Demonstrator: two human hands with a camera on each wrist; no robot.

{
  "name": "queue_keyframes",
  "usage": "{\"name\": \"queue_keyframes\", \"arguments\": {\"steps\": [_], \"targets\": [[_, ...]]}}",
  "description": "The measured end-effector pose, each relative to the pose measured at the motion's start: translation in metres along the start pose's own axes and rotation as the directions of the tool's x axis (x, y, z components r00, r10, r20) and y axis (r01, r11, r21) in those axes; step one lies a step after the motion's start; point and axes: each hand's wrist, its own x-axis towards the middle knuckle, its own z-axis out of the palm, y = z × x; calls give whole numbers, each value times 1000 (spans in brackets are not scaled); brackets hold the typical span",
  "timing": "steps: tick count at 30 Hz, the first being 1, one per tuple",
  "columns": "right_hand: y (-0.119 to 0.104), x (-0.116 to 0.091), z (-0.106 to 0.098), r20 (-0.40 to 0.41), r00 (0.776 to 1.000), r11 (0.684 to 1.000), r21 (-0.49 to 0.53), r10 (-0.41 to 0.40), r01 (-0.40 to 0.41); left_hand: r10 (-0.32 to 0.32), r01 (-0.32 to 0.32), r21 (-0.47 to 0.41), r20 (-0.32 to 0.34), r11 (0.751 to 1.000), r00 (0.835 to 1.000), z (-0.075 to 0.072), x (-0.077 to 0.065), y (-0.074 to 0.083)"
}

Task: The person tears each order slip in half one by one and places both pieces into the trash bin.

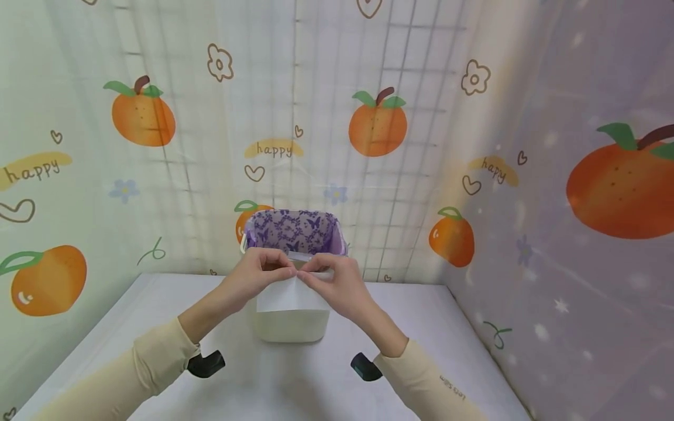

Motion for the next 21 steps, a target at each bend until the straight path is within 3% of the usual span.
{"name": "queue_keyframes", "arguments": {"steps": [10,21], "targets": [[-17,29,-10,-44,998,999,-32,-34,33,14,-10,69,-60,998,998,-16,15,21],[-27,60,-17,-69,995,995,-83,-65,59,-6,8,10,-123,1000,992,-32,34,33]]}}
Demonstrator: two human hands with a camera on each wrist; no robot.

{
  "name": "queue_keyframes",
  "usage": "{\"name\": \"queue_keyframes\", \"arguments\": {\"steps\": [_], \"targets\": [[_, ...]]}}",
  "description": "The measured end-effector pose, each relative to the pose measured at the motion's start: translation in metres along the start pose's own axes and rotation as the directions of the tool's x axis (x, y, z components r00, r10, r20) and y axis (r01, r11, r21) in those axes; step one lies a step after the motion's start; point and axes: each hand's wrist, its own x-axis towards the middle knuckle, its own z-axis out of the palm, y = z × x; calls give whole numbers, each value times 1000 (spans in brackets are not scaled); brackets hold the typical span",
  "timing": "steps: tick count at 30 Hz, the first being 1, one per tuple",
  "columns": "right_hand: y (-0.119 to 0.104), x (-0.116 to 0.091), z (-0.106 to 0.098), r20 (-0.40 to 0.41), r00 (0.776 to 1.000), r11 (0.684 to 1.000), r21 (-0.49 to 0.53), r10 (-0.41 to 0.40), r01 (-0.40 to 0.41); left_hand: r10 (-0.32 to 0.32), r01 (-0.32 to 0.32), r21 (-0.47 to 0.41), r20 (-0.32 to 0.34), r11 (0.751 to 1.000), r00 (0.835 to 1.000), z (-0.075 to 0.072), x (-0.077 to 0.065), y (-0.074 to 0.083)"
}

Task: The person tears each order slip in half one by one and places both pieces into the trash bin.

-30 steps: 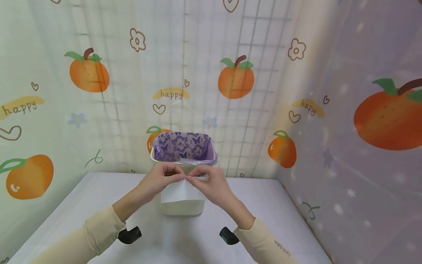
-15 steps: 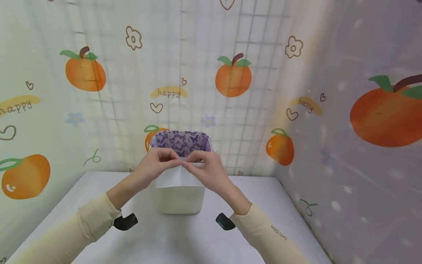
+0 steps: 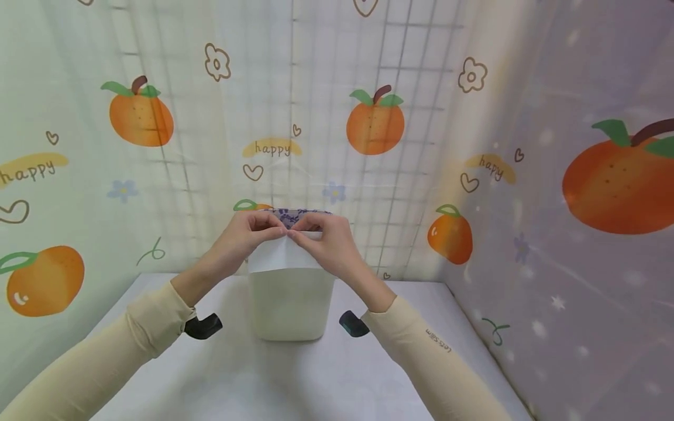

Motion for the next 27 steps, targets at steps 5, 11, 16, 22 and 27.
{"name": "queue_keyframes", "arguments": {"steps": [5,11,16,22,27], "targets": [[-4,13,-9,-12,1000,1000,-31,4,-4,-26,26,-18,-2,999,1000,-3,10,12],[-7,27,-17,-37,999,1000,-20,0,-1,32,-32,-19,-4,999,999,-7,22,25],[-8,44,-18,-42,999,1000,-23,9,-10,42,-41,13,-33,999,999,-13,33,33],[-2,64,-18,-31,999,998,-54,37,-39,14,-14,9,-51,1000,999,-20,49,32],[5,72,-16,-26,997,995,-77,69,-71,-11,13,35,-74,999,997,-22,64,26]]}}
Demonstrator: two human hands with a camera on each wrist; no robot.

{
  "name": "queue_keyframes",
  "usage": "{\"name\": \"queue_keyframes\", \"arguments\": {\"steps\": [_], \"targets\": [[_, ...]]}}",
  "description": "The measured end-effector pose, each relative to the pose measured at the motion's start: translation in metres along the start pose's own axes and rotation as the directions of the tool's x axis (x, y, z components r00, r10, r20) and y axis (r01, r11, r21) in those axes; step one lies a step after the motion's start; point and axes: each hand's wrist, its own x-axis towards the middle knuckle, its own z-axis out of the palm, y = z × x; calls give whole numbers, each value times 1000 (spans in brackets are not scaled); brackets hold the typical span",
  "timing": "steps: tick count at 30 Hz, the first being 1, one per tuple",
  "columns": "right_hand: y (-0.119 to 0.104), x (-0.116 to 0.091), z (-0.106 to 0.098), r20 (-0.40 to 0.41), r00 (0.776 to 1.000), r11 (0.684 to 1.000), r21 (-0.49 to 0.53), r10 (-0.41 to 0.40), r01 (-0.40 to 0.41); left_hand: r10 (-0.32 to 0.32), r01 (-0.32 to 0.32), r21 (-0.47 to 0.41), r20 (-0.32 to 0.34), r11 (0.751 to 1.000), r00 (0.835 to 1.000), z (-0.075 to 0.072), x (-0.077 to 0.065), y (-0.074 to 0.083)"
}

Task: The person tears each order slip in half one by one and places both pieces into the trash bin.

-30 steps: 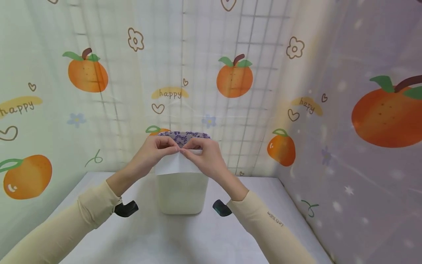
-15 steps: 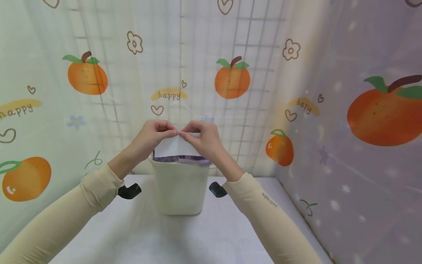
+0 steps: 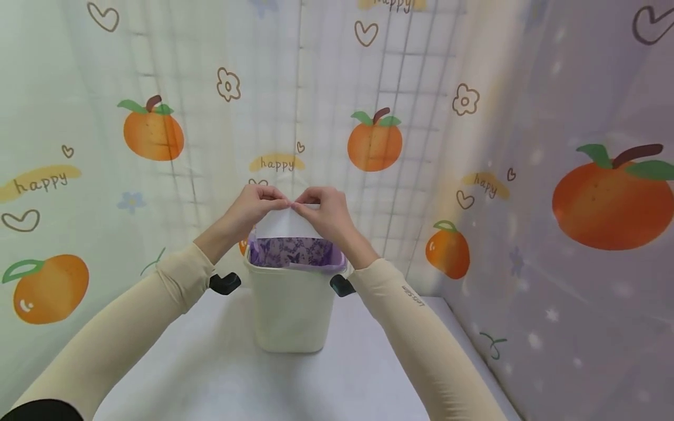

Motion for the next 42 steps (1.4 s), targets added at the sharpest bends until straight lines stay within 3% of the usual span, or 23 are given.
{"name": "queue_keyframes", "arguments": {"steps": [7,12,22,29,34,36,42], "targets": [[17,7,7,9,998,996,-58,69,-68,-68,68,-7,-3,998,998,6,17,-11],[20,19,9,16,998,997,-40,64,-63,-118,117,-39,-23,992,993,1,24,-10],[17,21,4,-16,997,997,-25,74,-74,-232,227,-130,-20,965,973,3,36,-5],[8,18,1,-36,999,999,-46,14,-15,-229,219,-214,-24,952,973,8,40,-12],[-1,16,0,-40,999,999,-53,-6,3,-199,193,-145,-30,970,980,11,41,-24],[-4,15,-1,-43,999,999,-48,-6,4,-217,213,-106,-30,971,976,13,40,-30],[-15,14,-7,-68,996,998,-12,-60,59,-258,255,-100,-17,962,966,23,36,-44]]}}
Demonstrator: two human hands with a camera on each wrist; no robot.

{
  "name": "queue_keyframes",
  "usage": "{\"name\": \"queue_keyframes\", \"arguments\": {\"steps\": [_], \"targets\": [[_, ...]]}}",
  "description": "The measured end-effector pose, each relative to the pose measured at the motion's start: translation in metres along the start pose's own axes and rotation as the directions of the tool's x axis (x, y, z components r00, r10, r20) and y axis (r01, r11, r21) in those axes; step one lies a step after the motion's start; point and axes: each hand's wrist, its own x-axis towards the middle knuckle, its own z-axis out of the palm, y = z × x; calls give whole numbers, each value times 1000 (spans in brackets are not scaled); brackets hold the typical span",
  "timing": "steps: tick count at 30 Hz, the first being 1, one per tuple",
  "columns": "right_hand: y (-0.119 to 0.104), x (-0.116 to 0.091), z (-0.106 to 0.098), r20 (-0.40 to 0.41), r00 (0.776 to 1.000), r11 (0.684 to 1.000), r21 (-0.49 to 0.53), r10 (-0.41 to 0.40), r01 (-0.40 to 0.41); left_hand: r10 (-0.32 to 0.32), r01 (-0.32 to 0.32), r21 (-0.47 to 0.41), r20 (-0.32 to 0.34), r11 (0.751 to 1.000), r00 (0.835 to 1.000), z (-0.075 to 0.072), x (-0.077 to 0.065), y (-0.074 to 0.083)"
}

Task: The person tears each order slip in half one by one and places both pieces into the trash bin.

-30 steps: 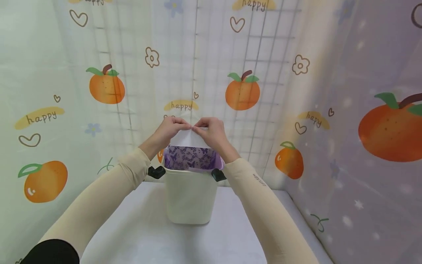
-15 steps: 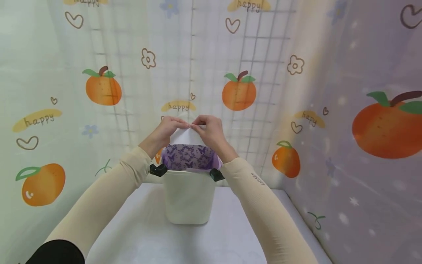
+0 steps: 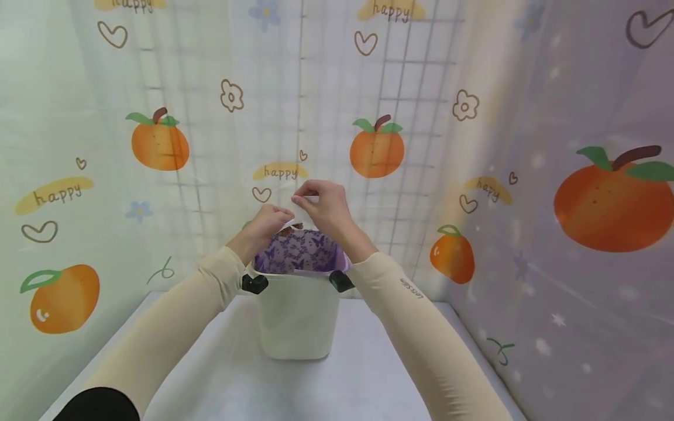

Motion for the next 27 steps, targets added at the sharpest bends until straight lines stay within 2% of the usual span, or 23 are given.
{"name": "queue_keyframes", "arguments": {"steps": [6,11,17,27], "targets": [[-15,4,0,-82,995,999,8,-53,54,-10,12,42,-48,999,999,4,-1,-16],[-19,6,-4,-96,995,999,-23,-34,32,2,1,50,-59,999,998,7,-3,-17],[-4,6,-3,-57,996,993,-98,66,-72,27,-20,92,-77,996,997,3,-1,-14],[23,-7,2,58,982,979,-110,178,-171,90,-66,197,-116,978,989,-6,-9,-13]]}}
